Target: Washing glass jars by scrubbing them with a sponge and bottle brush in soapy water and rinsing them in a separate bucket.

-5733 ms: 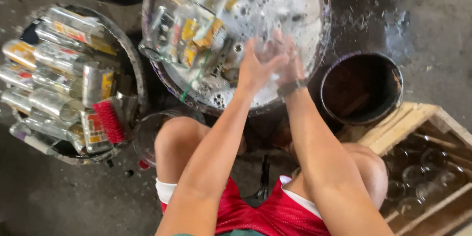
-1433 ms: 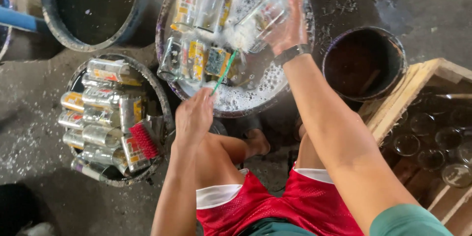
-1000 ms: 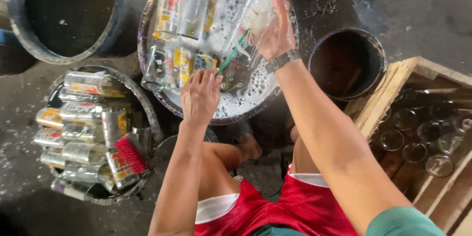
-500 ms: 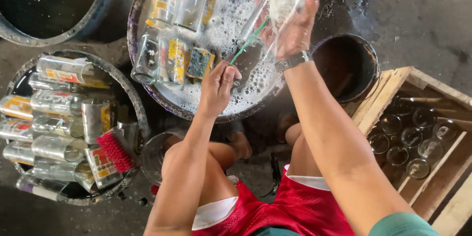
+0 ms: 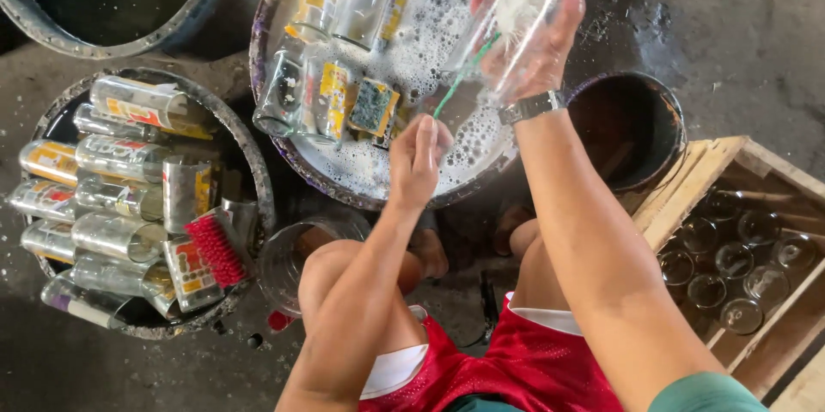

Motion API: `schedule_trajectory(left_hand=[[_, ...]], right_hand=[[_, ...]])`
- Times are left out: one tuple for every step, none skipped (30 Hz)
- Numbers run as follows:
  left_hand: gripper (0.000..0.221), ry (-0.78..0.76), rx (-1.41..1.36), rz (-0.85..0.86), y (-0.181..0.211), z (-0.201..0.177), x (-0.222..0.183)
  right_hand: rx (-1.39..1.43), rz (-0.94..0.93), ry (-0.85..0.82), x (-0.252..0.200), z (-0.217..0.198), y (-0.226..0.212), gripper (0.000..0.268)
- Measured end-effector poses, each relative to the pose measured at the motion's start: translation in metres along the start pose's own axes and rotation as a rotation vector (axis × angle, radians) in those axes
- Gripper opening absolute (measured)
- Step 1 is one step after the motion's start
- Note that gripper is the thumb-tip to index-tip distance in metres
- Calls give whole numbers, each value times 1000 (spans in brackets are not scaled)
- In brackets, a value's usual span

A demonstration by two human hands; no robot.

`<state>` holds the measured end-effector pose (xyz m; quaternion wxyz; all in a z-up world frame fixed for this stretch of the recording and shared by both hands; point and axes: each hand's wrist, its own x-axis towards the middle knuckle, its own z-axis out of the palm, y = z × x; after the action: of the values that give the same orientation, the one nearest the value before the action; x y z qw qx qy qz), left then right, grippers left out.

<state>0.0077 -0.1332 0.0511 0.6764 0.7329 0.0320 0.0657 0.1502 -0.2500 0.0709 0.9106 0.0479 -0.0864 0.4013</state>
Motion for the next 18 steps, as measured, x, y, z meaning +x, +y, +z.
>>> schedule_trajectory(left_hand=[[35,17,-113,-45,-1,3,-3],[34,32,-225,-91,-1,5,-7],[34,34,-225,-91,-1,2,-5],[22,56,180,181,0,0,-3],[17,72,587,450,1,-3,0],[17,72,586,450,4,-9,2],[11,111,777,531,7,-14,4],[10,149,967,610,10,-20,6],[10,148,966,610,14,-22,7],[12,79,986,573,19,-24,7],[14,11,1005,536,23,-26,8],[14,11,1004,535,15,-20,7],[19,22,755,424,6,-14,6],[24,33,505,315,-3,-8,7],[24,35,503,317,5,-5,6],[26,12,150,109,12,-2,6],[32,-16,-202,-99,20,1,5],[32,-14,-202,-98,21,0,6]], right_hand=[[-83,-269,262,4,5,5,81],[-167,-542,522,8,11,10,100],[-167,-540,522,8,7,8,100],[-289,-569,561,8,4,5,81],[-412,-598,599,8,1,1,65],[-413,-598,599,4,-9,-3,65],[-597,-592,694,0,-19,-8,87],[-780,-583,787,-4,-29,-13,109],[-781,-584,789,-4,-20,-12,109],[-929,-518,907,-4,-11,-10,117],[-1074,-444,1024,-4,-2,-8,125],[-1076,-443,1025,-2,1,-7,125],[-1018,-466,1026,0,5,-6,127],[-961,-490,1025,2,10,-6,130],[-964,-491,1023,3,11,-4,130],[-696,-504,727,3,12,-2,115],[-427,-503,431,4,13,0,100],[-427,-501,430,-1,-14,-13,100]])
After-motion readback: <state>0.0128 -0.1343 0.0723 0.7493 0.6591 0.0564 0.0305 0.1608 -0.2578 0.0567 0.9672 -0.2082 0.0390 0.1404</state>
